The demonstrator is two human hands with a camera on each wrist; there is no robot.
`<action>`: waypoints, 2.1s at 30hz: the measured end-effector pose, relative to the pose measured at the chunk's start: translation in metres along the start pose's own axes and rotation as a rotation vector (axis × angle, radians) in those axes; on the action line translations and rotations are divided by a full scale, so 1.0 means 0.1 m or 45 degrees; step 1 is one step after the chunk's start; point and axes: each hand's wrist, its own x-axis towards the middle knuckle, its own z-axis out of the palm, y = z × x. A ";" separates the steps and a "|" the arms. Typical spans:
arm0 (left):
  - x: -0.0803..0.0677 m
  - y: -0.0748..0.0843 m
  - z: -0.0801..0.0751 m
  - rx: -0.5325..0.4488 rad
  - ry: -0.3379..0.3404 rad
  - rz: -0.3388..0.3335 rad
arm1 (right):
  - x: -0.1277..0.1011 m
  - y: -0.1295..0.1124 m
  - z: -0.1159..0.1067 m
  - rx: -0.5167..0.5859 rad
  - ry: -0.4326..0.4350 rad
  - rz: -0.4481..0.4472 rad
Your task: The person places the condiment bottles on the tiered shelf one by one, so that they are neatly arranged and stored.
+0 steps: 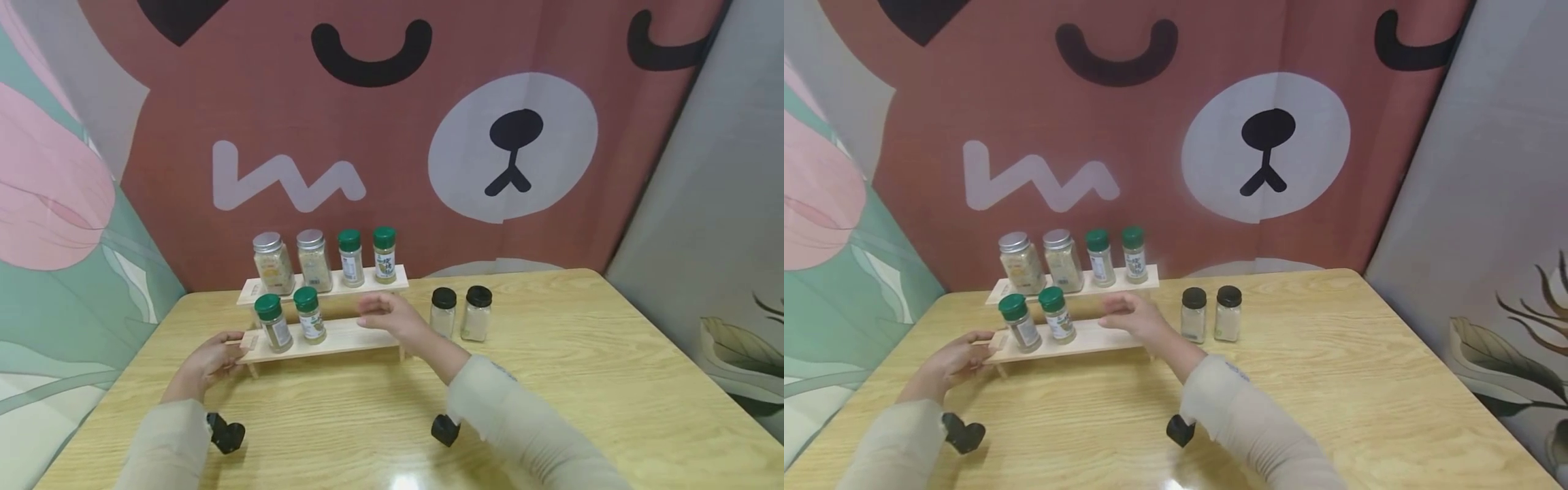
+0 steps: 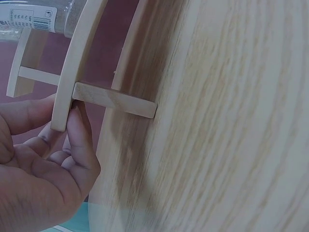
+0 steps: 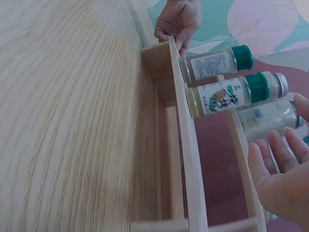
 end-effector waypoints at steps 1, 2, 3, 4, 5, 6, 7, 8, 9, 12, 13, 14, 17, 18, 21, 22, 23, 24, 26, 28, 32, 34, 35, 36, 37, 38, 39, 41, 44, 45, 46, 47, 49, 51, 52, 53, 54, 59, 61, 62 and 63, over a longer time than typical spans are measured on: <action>0.00 0.00 0.00 -0.003 -0.004 0.001 | -0.03 -0.01 -0.03 0.001 0.002 -0.006; 0.00 0.00 -0.01 -0.003 -0.013 0.005 | -0.07 -0.01 -0.07 0.006 0.006 -0.005; 0.00 0.00 -0.01 -0.005 -0.016 0.006 | -0.10 -0.01 -0.11 0.016 0.009 0.000; 0.00 0.00 -0.01 -0.006 -0.018 0.006 | -0.13 -0.02 -0.15 0.022 0.018 0.008; 0.01 -0.01 -0.01 -0.006 -0.021 0.009 | -0.17 -0.01 -0.20 0.023 0.023 0.011; 0.01 -0.01 0.00 -0.004 -0.022 0.008 | -0.20 -0.01 -0.25 0.024 0.032 0.012; 0.02 -0.01 0.00 0.004 -0.021 0.007 | -0.24 0.00 -0.30 0.023 0.045 0.010; 0.02 -0.01 0.00 0.011 -0.019 0.006 | -0.28 0.00 -0.35 0.025 0.057 0.010; 0.02 0.00 0.00 0.019 -0.013 0.004 | -0.32 0.01 -0.40 0.024 0.062 0.000; 0.02 0.01 0.00 0.050 0.000 -0.002 | -0.43 0.03 -0.54 0.006 0.078 -0.019; 0.02 0.01 0.00 0.065 0.000 -0.002 | -0.47 0.04 -0.59 -0.001 0.079 -0.023; 0.02 0.01 0.00 0.071 0.004 -0.007 | -0.51 0.04 -0.64 -0.006 0.081 -0.019; 0.02 0.00 -0.01 0.074 0.003 -0.010 | -0.62 0.07 -0.78 -0.022 0.098 -0.001; 0.02 -0.01 -0.01 0.073 -0.001 -0.008 | -0.66 0.08 -0.84 -0.028 0.110 0.010; 0.01 -0.01 -0.01 0.059 -0.007 -0.007 | -0.78 0.12 -1.00 -0.029 0.142 0.023; 0.01 -0.01 -0.01 0.057 -0.009 -0.007 | -0.83 0.13 -1.06 -0.030 0.151 0.020; 0.01 -0.01 0.00 0.054 -0.009 -0.010 | -0.87 0.14 -1.11 -0.028 0.164 0.017; 0.01 0.00 0.00 0.052 -0.007 -0.013 | -0.91 0.14 -1.16 -0.025 0.182 0.016; 0.01 0.00 0.01 0.047 -0.004 -0.019 | -0.98 0.16 -1.27 -0.024 0.222 0.014; 0.01 0.00 0.01 0.043 -0.001 -0.024 | -1.02 0.18 -1.36 -0.033 0.265 0.020; 0.01 0.00 -0.01 0.039 -0.002 -0.034 | -1.06 0.22 -1.51 -0.019 0.355 0.044; 0.00 0.00 -0.02 0.033 -0.005 -0.038 | -1.05 0.24 -1.57 -0.007 0.392 0.051; 0.00 -0.01 -0.03 0.027 -0.005 -0.040 | -1.04 0.25 -1.59 -0.011 0.411 0.058; 0.00 -0.01 -0.03 0.020 -0.007 -0.040 | -1.03 0.26 -1.61 -0.021 0.424 0.066; 0.00 -0.01 -0.03 0.012 -0.012 -0.038 | -1.02 0.27 -1.63 -0.033 0.435 0.074; 0.00 -0.01 -0.03 0.005 -0.011 -0.038 | -1.00 0.28 -1.65 -0.041 0.443 0.081; 0.01 -0.01 -0.03 -0.002 -0.013 -0.035 | -0.99 0.29 -1.66 -0.048 0.450 0.087; 0.02 -0.01 -0.03 -0.017 -0.018 -0.027 | -0.94 0.31 -1.67 -0.056 0.449 0.101; 0.03 -0.01 -0.03 -0.027 -0.024 -0.021 | -0.88 0.37 -1.68 -0.035 0.432 0.106; 0.03 -0.01 -0.03 -0.026 -0.021 -0.022 | -0.85 0.39 -1.68 -0.025 0.429 0.105; 0.03 -0.01 -0.03 -0.022 -0.020 -0.023 | -0.83 0.41 -1.69 -0.016 0.423 0.105; 0.03 -0.01 -0.03 -0.014 -0.017 -0.025 | -0.81 0.44 -1.70 -0.007 0.421 0.100; 0.02 -0.01 -0.03 0.001 -0.010 -0.035 | -0.78 0.48 -1.70 0.005 0.413 0.099; 0.01 -0.02 -0.02 0.014 -0.001 -0.043 | -0.75 0.52 -1.71 0.004 0.409 0.098; 0.01 -0.02 -0.03 0.020 0.000 -0.045 | -0.73 0.54 -1.71 -0.001 0.407 0.097; 0.01 -0.02 -0.03 0.022 -0.002 -0.044 | -0.71 0.55 -1.71 -0.005 0.406 0.096; 0.01 -0.02 -0.03 0.022 -0.003 -0.042 | -0.70 0.56 -1.70 -0.006 0.404 0.093; 0.02 -0.02 -0.04 0.004 -0.016 -0.029 | -0.63 0.60 -1.68 -0.024 0.400 0.090; 0.01 -0.02 -0.04 0.002 -0.017 -0.029 | -0.61 0.62 -1.67 -0.025 0.404 0.090; 0.01 -0.02 -0.04 0.007 -0.018 -0.027 | -0.60 0.62 -1.66 -0.020 0.411 0.090; 0.00 -0.02 -0.05 0.012 -0.018 -0.026 | -0.59 0.62 -1.65 -0.020 0.419 0.088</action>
